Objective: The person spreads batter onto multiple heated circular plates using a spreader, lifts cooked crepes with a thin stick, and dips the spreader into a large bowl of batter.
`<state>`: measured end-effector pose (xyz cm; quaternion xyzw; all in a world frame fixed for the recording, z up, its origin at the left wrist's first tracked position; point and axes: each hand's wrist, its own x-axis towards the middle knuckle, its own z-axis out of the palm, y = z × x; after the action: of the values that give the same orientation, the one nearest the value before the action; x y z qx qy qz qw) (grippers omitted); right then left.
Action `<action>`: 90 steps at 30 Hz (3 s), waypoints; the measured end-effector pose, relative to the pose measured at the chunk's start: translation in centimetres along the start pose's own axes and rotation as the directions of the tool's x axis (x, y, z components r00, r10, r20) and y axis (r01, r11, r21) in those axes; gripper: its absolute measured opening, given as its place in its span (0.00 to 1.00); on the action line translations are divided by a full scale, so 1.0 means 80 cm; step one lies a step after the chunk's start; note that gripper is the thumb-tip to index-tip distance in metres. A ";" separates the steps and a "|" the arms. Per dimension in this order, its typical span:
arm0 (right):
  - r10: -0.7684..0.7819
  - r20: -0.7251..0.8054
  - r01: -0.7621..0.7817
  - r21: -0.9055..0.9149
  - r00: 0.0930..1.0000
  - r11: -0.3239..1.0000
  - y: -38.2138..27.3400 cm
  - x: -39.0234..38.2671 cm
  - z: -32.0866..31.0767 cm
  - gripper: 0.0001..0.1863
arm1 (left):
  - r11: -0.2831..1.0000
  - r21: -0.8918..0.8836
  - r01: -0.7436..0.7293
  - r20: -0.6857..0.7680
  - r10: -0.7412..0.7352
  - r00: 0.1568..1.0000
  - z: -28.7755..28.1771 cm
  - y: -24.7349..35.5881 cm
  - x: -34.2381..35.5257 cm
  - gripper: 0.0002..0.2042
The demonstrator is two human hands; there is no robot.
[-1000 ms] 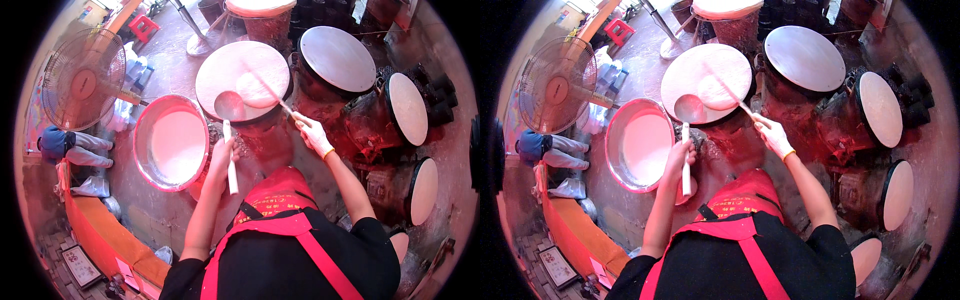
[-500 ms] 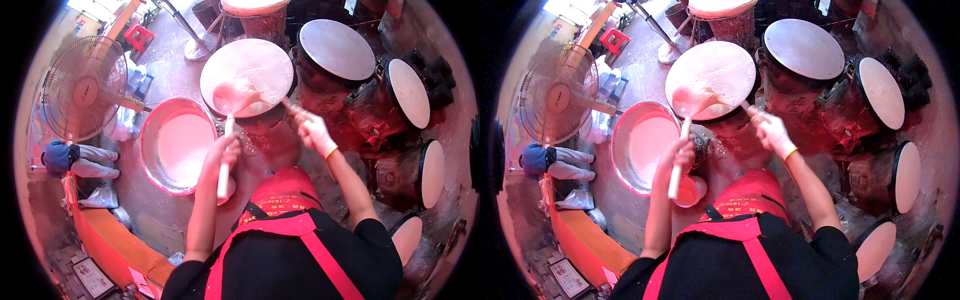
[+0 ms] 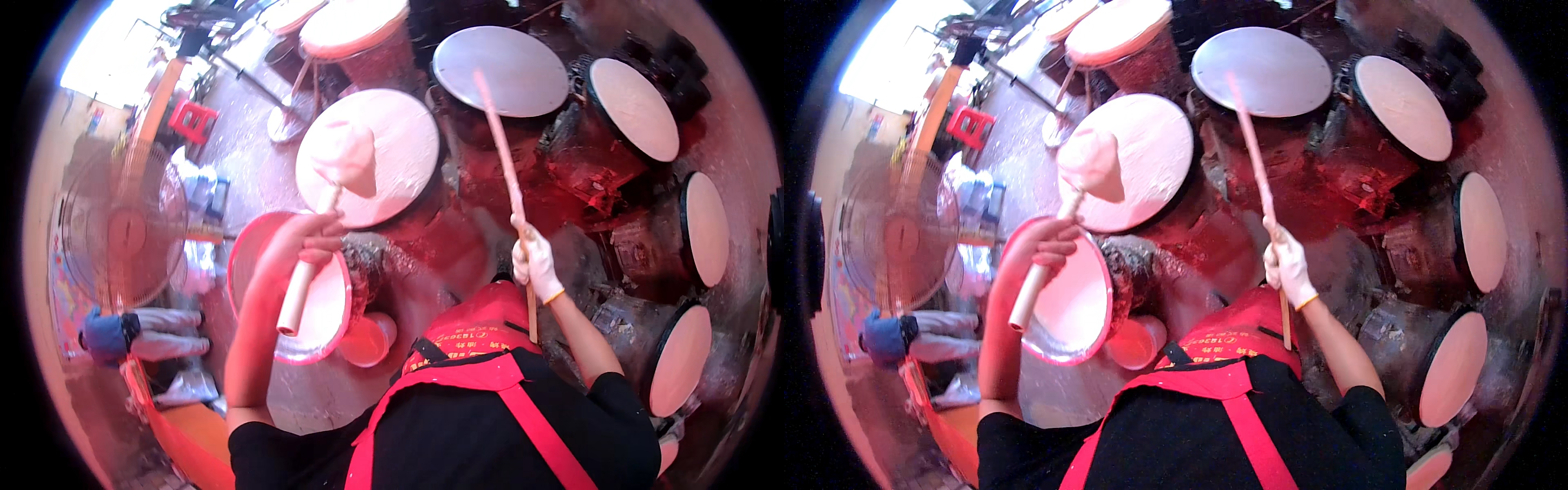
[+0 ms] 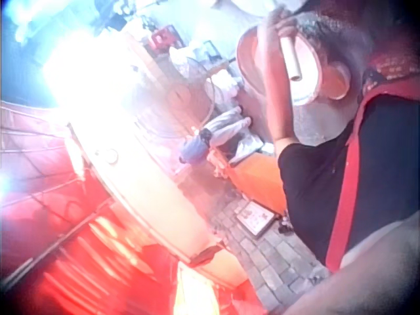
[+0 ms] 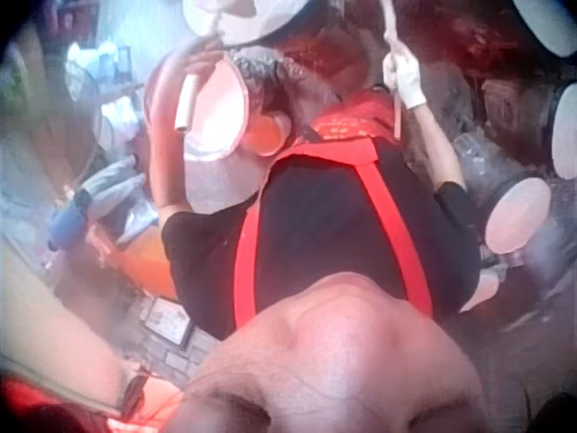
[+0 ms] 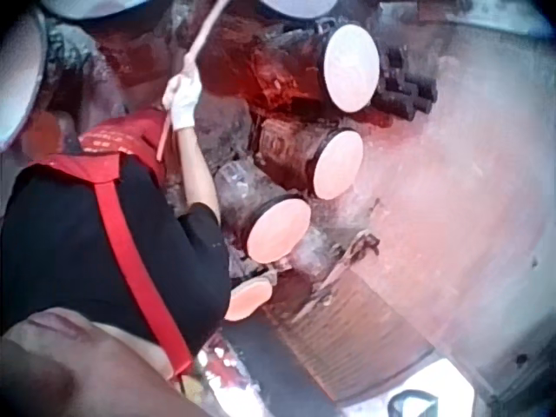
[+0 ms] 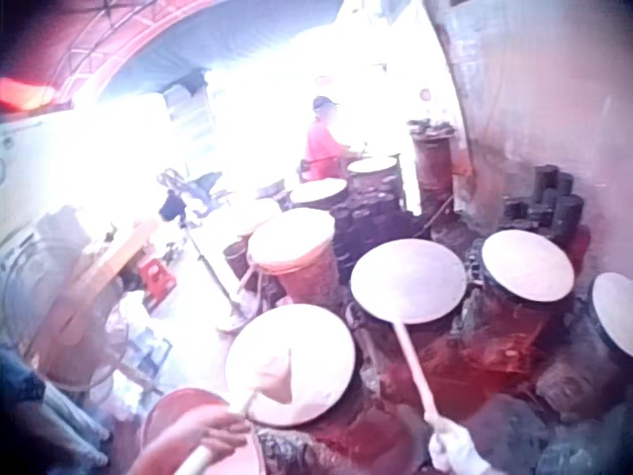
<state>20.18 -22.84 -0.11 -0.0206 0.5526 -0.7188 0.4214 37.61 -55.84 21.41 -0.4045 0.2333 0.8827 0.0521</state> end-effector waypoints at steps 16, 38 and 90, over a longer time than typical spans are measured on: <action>-0.121 -0.258 0.233 0.462 0.958 0.856 -0.142 0.234 -0.115 0.33 | 0.855 -0.097 0.510 0.436 -0.424 0.794 0.398 0.113 0.459 0.05; -0.035 -0.498 0.195 0.273 0.867 0.942 -0.176 0.309 -0.049 0.23 | -0.081 0.898 -0.433 0.219 0.935 0.280 0.290 0.079 0.408 0.10; 0.072 0.222 0.046 -0.485 0.972 0.873 -0.387 0.467 -0.230 0.19 | 0.854 -0.002 -0.521 -0.692 0.375 0.617 0.245 -0.256 0.335 0.13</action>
<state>-31.11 -30.97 1.58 -0.2066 0.6623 -0.5462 0.4694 11.91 -31.40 5.11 -0.6249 0.2384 0.6803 -0.2997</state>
